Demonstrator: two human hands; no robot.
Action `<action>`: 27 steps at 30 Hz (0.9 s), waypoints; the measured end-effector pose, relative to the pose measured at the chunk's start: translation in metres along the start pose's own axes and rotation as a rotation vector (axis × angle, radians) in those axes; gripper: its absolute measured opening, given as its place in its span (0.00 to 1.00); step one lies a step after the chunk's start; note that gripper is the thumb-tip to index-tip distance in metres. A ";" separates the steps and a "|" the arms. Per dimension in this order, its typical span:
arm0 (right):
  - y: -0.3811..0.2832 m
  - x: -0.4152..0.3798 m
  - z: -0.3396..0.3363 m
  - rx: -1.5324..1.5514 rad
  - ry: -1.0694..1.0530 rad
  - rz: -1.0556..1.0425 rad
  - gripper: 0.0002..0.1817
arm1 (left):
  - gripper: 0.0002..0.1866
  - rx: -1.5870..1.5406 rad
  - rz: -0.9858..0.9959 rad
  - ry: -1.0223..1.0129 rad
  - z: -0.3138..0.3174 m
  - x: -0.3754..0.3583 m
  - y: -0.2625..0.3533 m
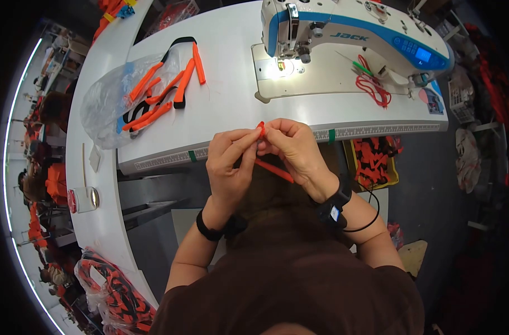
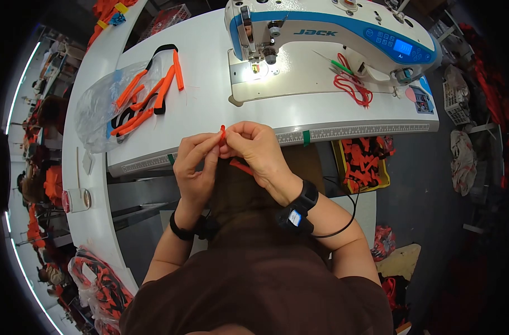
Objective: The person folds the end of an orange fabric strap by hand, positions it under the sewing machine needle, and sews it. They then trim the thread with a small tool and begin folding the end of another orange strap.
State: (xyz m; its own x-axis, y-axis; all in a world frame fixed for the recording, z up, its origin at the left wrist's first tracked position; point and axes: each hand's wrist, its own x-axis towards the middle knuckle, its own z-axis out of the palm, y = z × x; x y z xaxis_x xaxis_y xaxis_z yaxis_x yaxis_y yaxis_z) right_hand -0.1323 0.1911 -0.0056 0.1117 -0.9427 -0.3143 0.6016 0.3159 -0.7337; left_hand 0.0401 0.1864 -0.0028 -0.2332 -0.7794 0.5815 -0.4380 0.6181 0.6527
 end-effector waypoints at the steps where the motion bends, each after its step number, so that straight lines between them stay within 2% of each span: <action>1: 0.001 0.001 -0.001 -0.002 -0.009 0.003 0.09 | 0.17 -0.017 -0.011 0.005 0.000 0.000 0.000; 3: 0.000 0.002 -0.003 -0.001 -0.016 0.000 0.09 | 0.16 -0.035 -0.017 0.006 -0.001 0.001 0.001; 5: -0.004 0.002 -0.007 0.113 -0.100 0.036 0.09 | 0.18 0.124 0.092 0.018 -0.002 0.001 0.005; 8: -0.008 0.003 -0.012 0.230 -0.205 0.076 0.09 | 0.20 0.130 0.151 0.021 -0.002 0.000 0.003; 11: -0.008 0.003 -0.017 0.208 -0.235 0.124 0.09 | 0.23 0.161 0.190 0.004 -0.003 -0.002 0.000; 15: -0.002 0.006 -0.021 0.221 -0.246 0.133 0.09 | 0.23 0.164 0.199 -0.008 -0.001 -0.009 -0.002; 21: 0.002 0.007 -0.025 0.296 -0.367 0.215 0.06 | 0.21 -0.037 0.084 -0.026 -0.013 -0.007 -0.008; 24: 0.000 0.004 -0.026 0.277 -0.392 0.291 0.05 | 0.21 -0.068 0.185 -0.139 -0.033 0.012 -0.016; 26: 0.003 0.004 -0.027 0.234 -0.478 0.290 0.06 | 0.22 0.037 0.404 -0.264 -0.044 0.027 -0.011; 27: 0.003 0.003 -0.026 0.237 -0.479 0.291 0.06 | 0.22 0.042 0.467 -0.264 -0.045 0.030 -0.015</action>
State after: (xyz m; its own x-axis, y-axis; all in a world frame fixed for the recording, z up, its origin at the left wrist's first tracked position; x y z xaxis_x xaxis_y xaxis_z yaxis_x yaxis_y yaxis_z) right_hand -0.1513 0.1922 -0.0244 0.6087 -0.7817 -0.1358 0.6461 0.5877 -0.4870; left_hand 0.0786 0.1581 0.0267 -0.6198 -0.4247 0.6600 -0.2681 0.9049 0.3305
